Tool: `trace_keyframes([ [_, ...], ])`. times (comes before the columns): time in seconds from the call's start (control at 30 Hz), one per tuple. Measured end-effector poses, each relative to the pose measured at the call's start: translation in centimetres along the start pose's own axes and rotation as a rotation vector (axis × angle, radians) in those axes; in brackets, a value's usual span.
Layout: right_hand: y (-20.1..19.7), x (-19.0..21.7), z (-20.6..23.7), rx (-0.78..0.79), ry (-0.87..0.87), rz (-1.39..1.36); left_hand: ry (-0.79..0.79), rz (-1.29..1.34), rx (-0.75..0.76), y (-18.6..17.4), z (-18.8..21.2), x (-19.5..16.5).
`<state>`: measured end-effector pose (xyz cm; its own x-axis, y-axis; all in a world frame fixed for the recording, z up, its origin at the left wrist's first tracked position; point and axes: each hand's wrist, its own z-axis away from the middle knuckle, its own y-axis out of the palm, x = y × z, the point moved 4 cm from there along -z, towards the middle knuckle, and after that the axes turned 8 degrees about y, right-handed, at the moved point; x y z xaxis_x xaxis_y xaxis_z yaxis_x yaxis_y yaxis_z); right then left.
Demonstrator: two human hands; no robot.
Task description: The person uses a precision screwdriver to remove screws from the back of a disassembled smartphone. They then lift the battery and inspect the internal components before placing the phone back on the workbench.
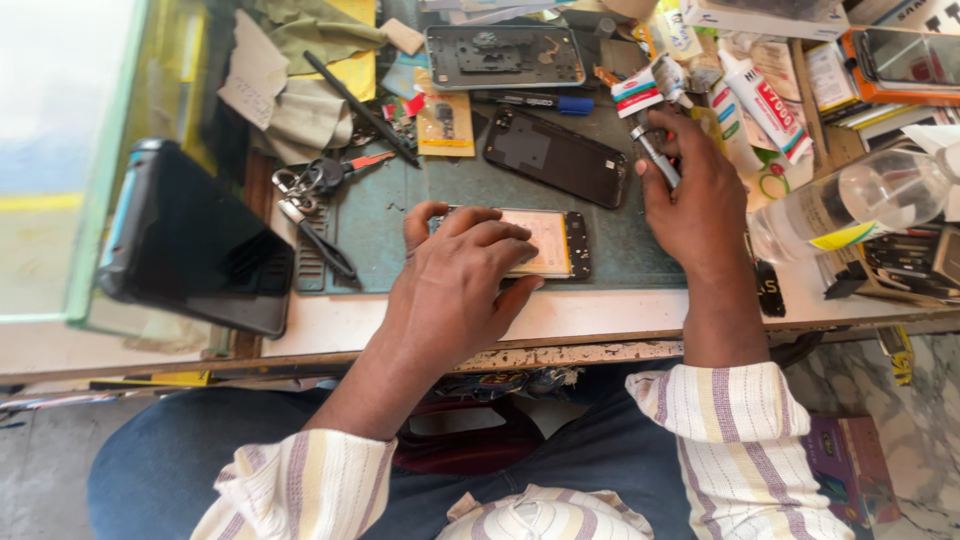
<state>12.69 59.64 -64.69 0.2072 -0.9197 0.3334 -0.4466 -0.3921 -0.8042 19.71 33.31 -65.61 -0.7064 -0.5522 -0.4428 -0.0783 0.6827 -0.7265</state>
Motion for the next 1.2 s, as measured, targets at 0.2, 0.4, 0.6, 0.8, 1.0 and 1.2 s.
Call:
trace_keyframes([
  [0.2, -1.1, 4.0, 1.9, -0.093, -0.095, 0.067, 0.012, -0.015, -0.003, -2.1, 2.4, -0.8],
  [0.4, -3.7, 11.6, 1.0, 0.107, -0.219, -0.228, 0.023, 0.009, -0.023, -3.6, 2.6, -1.0],
  [0.6, -2.5, 21.4, -0.6, 0.385, -0.647, -0.208, 0.031, 0.068, -0.045, -2.1, 0.5, -0.2],
  [0.8, 0.0, 27.4, -1.9, 0.290, -0.786, -0.432, 0.141, 0.204, -0.154, -1.7, 1.1, 0.0],
  [1.0, 4.7, 27.1, -3.3, 0.204, -1.166, -0.544, 0.169, -0.004, -0.069, 0.0, 1.0, 3.5],
  [1.2, 10.5, 23.7, -3.6, 0.205, -1.205, -0.488, 0.096, -0.112, 0.018, 3.6, 0.8, 7.8],
])
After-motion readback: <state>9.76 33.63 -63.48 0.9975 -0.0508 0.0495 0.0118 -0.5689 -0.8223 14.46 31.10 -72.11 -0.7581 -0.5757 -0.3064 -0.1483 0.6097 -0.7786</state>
